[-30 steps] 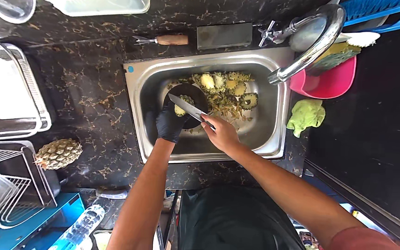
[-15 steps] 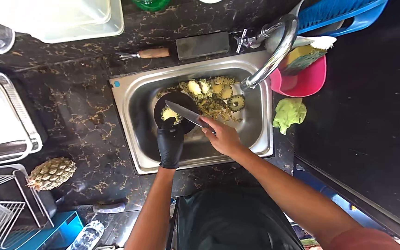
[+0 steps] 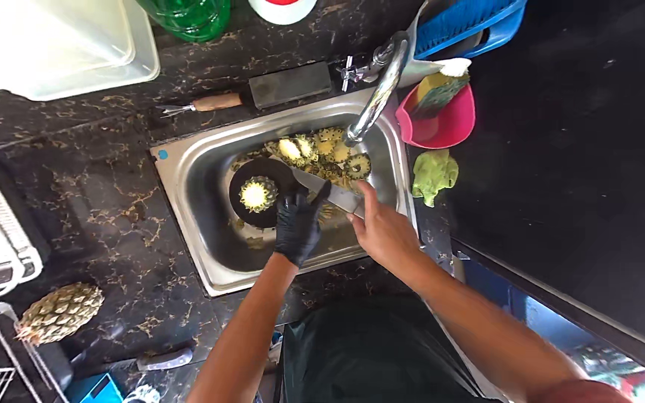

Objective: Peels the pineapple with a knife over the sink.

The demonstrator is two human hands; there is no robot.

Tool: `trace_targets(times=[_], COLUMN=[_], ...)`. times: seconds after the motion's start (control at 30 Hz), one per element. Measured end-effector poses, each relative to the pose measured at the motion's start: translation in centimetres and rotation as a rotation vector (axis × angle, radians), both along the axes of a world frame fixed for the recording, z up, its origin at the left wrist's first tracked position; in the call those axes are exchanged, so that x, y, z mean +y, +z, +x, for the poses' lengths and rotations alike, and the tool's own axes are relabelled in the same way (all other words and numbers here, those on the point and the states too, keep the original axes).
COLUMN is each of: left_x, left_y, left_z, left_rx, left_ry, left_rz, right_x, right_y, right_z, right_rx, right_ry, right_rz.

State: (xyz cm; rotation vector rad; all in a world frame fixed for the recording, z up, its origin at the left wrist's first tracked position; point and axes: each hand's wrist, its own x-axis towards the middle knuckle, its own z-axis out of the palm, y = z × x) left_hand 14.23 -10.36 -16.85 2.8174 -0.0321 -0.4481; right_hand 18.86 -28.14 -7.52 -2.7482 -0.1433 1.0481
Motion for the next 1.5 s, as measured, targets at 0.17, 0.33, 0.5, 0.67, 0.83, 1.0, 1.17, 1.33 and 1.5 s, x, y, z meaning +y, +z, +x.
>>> trace_targets(times=[0.17,0.33,0.5,0.67,0.83,1.0,1.17,1.33,1.5], left_x=[0.1,1.3,4.6,9.3,10.5,11.9,12.2,11.9,11.8], left_y=[-2.5,-1.8,0.2,0.7,-0.6,-1.0,-1.1,-0.6,-0.7], left_z=[1.9,-2.3,-5.8,-4.5,-1.2,-0.9,-0.5,0.1,0.2], left_rx=[0.241,0.136,-0.038,0.022,0.214,0.186,0.224,0.236,0.242], left_ry=[0.062,0.158,0.445,0.731,0.775,0.733,0.7,0.723,0.742], left_rz=[0.076,-0.111,-0.159,-0.082,-0.058,-0.18,-0.133,-0.096,-0.093], right_x=[-6.1,-6.3,1.6,8.2,9.6,9.4,9.4,10.1,11.0], right_y=[4.5,0.8,-5.0,-8.3,-9.5,-9.7,-9.6,-9.8,-10.3], right_z=[-0.6,-0.3,-0.9,-1.5,-1.7,-2.3,-2.6,-2.1,-2.0], right_rx=[-0.084,-0.045,0.098,0.082,0.069,0.051,0.055,0.073,0.019], right_ry=[-0.031,-0.178,-0.179,0.007,0.063,0.066,0.037,0.012,0.017], right_rz=[-0.134,0.301,0.586,0.556,0.48,0.415,0.389,0.392,0.384])
